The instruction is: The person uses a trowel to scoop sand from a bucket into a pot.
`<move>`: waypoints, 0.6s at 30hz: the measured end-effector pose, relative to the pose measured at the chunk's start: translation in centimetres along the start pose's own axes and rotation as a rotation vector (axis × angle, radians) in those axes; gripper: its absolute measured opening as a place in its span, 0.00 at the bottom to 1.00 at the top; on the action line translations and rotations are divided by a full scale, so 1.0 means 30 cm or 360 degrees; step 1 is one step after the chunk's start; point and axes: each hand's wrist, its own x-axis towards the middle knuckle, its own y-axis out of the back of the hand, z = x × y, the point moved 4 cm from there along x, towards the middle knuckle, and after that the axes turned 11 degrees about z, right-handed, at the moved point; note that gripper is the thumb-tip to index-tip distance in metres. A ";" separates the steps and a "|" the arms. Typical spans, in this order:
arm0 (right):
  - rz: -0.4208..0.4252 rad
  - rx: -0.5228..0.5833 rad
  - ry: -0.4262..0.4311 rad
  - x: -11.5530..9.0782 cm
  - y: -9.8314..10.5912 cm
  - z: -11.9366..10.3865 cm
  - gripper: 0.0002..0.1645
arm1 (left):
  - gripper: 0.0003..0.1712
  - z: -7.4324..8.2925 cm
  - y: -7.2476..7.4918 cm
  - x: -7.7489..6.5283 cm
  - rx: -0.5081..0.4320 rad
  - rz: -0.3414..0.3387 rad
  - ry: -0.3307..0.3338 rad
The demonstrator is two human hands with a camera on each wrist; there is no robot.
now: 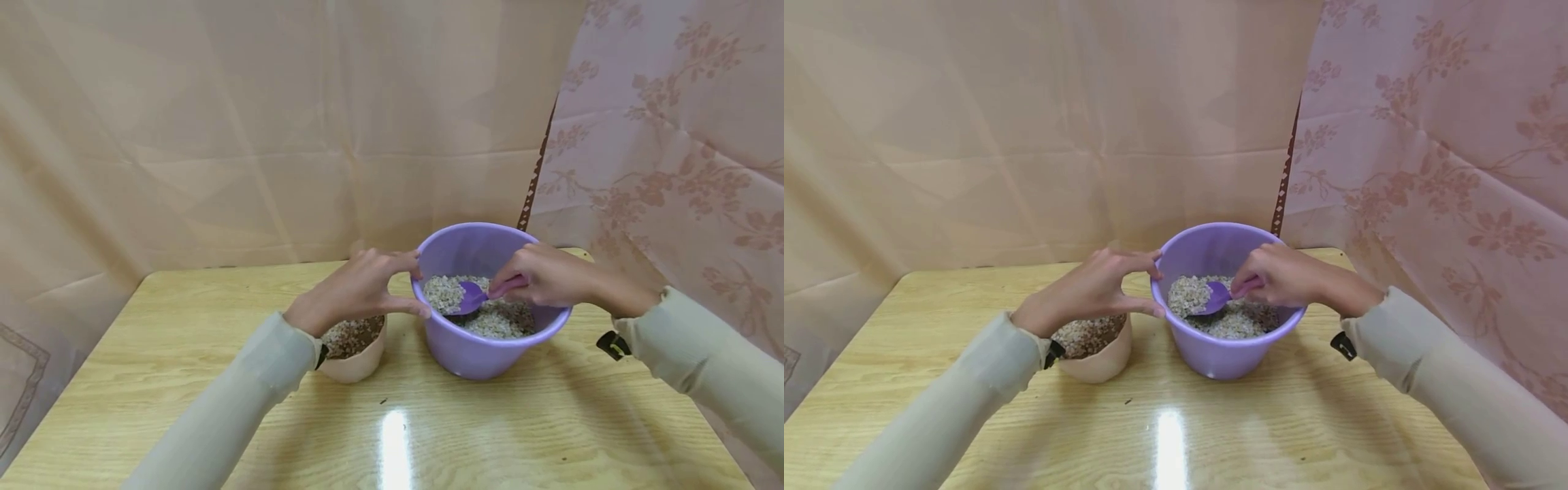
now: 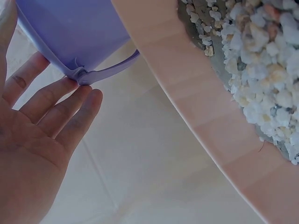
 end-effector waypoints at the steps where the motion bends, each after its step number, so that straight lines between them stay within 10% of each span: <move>1: 0.0001 0.0012 -0.0003 0.000 0.003 -0.002 0.14 | 0.26 0.000 0.001 0.001 0.0002 0.0001 0.0002; 18: 0.0046 0.0047 -0.0026 -0.019 0.013 -0.020 0.13 | 0.27 -0.001 -0.003 0.002 -0.0001 -0.0013 0.0011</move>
